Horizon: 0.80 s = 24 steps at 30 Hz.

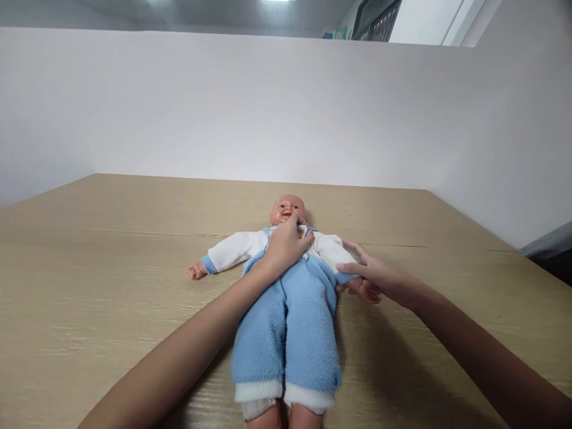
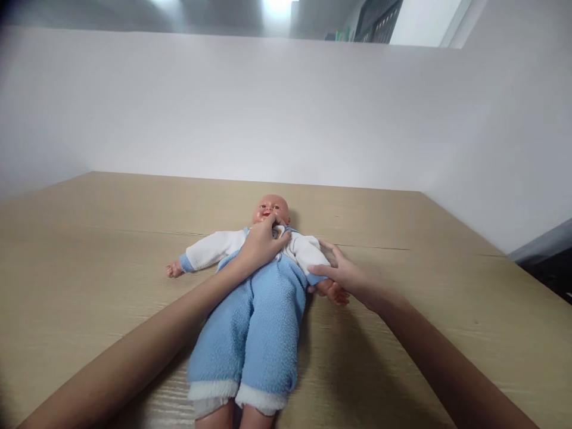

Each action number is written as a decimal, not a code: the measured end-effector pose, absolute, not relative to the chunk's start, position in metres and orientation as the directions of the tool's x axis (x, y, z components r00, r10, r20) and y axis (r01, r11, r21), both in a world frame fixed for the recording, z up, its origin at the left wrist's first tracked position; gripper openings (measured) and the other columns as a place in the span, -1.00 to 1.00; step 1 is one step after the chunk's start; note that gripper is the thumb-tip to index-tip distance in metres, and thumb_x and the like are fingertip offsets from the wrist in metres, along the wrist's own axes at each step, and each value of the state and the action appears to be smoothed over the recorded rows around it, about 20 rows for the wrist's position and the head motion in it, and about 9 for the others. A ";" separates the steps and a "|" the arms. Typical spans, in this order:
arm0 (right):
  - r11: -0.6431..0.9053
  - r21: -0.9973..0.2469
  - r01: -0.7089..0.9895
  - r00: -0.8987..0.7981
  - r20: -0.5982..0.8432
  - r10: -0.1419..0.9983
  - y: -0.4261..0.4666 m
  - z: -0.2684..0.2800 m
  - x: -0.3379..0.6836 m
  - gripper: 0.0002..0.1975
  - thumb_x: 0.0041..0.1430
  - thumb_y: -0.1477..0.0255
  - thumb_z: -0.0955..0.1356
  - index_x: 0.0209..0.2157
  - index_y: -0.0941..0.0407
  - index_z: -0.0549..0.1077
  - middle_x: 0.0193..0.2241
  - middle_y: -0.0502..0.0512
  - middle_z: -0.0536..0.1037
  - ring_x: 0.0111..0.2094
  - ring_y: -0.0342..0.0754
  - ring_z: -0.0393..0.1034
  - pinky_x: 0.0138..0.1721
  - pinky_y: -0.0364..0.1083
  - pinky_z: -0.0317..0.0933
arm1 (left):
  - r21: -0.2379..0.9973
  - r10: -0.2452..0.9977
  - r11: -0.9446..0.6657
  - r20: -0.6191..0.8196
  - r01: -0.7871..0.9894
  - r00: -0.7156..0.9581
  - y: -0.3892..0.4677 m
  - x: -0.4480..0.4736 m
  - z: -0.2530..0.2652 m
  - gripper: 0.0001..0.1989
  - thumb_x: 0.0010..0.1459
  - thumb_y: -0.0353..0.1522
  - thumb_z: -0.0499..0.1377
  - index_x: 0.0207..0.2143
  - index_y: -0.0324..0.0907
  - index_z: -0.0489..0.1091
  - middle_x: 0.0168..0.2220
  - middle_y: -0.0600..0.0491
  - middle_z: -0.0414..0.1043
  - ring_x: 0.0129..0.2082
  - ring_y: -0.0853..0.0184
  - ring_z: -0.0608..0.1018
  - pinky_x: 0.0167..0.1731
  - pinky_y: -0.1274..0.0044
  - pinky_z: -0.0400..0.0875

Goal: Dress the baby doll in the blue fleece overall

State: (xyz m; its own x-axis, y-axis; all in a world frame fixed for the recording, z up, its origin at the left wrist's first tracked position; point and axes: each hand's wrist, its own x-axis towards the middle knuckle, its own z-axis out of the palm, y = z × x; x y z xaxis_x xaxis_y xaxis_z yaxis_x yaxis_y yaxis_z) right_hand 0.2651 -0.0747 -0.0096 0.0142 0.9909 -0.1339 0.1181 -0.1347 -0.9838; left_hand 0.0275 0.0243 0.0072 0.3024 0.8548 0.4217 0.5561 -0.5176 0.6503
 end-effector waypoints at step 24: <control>0.302 -0.361 0.882 -0.044 0.576 0.816 -0.109 -0.031 0.300 -0.54 0.33 0.15 0.44 0.18 0.04 0.47 0.12 0.32 0.59 0.17 0.37 0.41 0.29 0.35 0.17 | 0.315 0.704 -0.610 0.636 0.727 0.315 0.008 -0.051 0.023 -0.74 0.47 -0.19 0.10 0.10 -0.09 0.36 -0.06 -0.06 0.58 0.04 0.03 0.50 0.23 0.18 0.18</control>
